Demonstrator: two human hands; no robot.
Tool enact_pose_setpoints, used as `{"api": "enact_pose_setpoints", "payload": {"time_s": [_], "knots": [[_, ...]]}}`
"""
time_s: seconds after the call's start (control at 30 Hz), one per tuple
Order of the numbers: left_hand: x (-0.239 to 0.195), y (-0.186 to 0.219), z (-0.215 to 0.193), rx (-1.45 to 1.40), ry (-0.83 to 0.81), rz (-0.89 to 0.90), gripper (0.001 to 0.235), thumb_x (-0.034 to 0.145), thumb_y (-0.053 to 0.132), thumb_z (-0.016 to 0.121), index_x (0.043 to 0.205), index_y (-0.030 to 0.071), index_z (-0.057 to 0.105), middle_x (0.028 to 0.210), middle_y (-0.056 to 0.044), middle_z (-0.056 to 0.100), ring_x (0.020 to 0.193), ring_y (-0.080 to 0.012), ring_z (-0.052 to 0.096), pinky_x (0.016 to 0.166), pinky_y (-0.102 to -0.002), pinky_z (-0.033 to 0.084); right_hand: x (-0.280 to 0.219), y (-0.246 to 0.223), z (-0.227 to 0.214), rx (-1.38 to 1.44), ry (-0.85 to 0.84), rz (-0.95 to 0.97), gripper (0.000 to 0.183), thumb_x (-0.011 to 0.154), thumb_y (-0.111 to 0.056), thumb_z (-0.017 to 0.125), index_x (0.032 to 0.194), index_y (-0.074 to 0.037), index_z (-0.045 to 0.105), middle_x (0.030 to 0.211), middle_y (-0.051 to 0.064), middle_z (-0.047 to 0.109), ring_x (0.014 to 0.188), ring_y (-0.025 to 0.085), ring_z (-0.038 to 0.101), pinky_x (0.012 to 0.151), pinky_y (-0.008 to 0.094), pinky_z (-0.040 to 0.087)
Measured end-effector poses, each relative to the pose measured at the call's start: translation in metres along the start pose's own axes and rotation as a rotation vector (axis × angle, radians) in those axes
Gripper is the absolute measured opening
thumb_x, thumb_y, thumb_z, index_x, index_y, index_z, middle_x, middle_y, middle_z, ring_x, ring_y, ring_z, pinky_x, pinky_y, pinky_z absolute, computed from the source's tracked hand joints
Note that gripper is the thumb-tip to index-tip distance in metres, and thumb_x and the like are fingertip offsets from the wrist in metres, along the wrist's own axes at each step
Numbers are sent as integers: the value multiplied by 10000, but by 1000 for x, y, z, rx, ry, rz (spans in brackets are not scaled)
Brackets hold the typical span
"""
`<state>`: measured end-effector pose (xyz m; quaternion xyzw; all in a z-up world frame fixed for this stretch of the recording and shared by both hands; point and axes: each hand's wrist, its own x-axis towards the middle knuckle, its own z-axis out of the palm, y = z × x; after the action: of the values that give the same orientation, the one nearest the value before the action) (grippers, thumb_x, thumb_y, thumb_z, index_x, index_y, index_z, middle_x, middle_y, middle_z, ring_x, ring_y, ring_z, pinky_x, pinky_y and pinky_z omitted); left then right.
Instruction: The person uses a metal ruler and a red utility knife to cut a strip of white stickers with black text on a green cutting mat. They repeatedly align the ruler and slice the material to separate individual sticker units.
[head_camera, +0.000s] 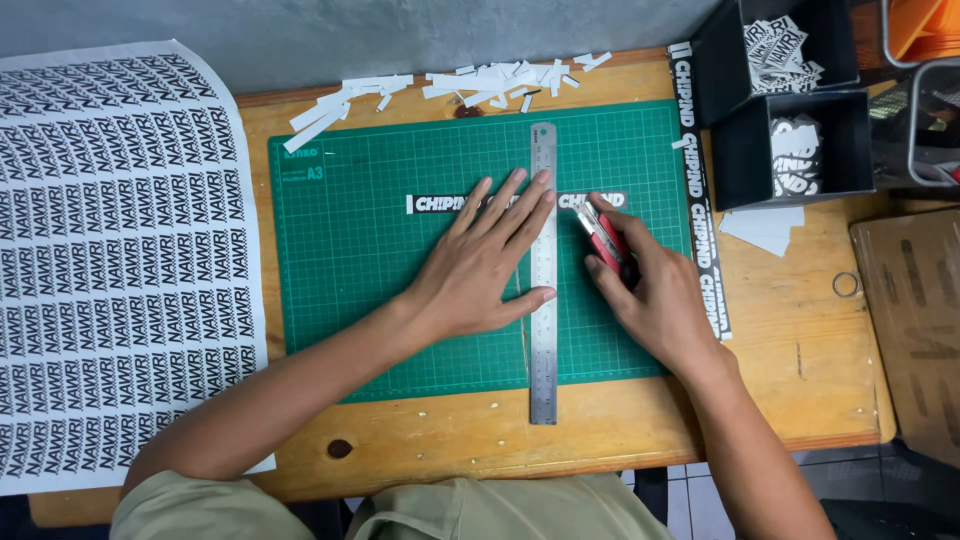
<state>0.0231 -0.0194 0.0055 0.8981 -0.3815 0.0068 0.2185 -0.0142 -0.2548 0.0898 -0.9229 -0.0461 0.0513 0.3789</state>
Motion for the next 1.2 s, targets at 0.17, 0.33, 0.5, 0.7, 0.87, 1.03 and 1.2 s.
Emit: {"api": "enact_pose_setpoints", "payload": {"time_s": [0.17,0.33,0.5,0.7,0.87,1.03,1.2], "knots": [[2,0,1,-16,0,-11,1011,1093,631,627,1817,2,306,1917,-220,224,1782,-413,202,1436,-616,146,2,5,0,17,-5,7,485,1025,-163,788,1481,-22,697,1194,339,823,1087,593,790,781,628,638],[-2,6,7,41,25,-30,1011,1100,614,607,1825,-8,275,1922,-213,212,1786,-396,208,1443,-578,150,3,-1,-3,25,-14,-1,485,1023,-165,786,1477,-25,689,1209,344,819,1081,600,787,773,646,631],[-4,13,10,30,73,-78,994,1097,574,640,1806,-39,310,1905,-239,250,1776,-389,247,1443,-542,162,4,0,-2,26,-11,-3,465,1022,-157,789,1457,-22,698,1210,336,823,1074,594,790,770,638,632],[2,13,12,-13,66,-126,1024,1106,599,661,1806,-51,292,1909,-252,222,1786,-410,207,1447,-571,127,6,-7,-5,35,-21,3,443,1027,-133,784,1437,7,695,1272,333,816,1095,612,779,770,643,637],[6,10,10,-5,81,-113,1023,1114,624,658,1808,-36,299,1908,-247,230,1784,-416,216,1446,-579,143,5,-3,-2,74,-17,43,455,1023,-136,787,1449,-3,702,1233,332,823,1095,618,778,765,647,638],[5,9,10,29,78,-106,1034,1117,667,632,1813,-22,300,1908,-234,239,1782,-410,226,1447,-573,155,-4,54,15,95,21,149,520,1044,-241,800,1534,-111,689,1212,270,822,1126,563,781,779,614,639],[7,10,7,-2,61,-113,1024,1105,630,636,1816,-22,293,1913,-233,228,1786,-404,209,1450,-556,140,-8,69,13,105,201,151,494,1089,-168,797,1536,-4,664,1185,350,783,1108,612,761,797,624,634]]}}
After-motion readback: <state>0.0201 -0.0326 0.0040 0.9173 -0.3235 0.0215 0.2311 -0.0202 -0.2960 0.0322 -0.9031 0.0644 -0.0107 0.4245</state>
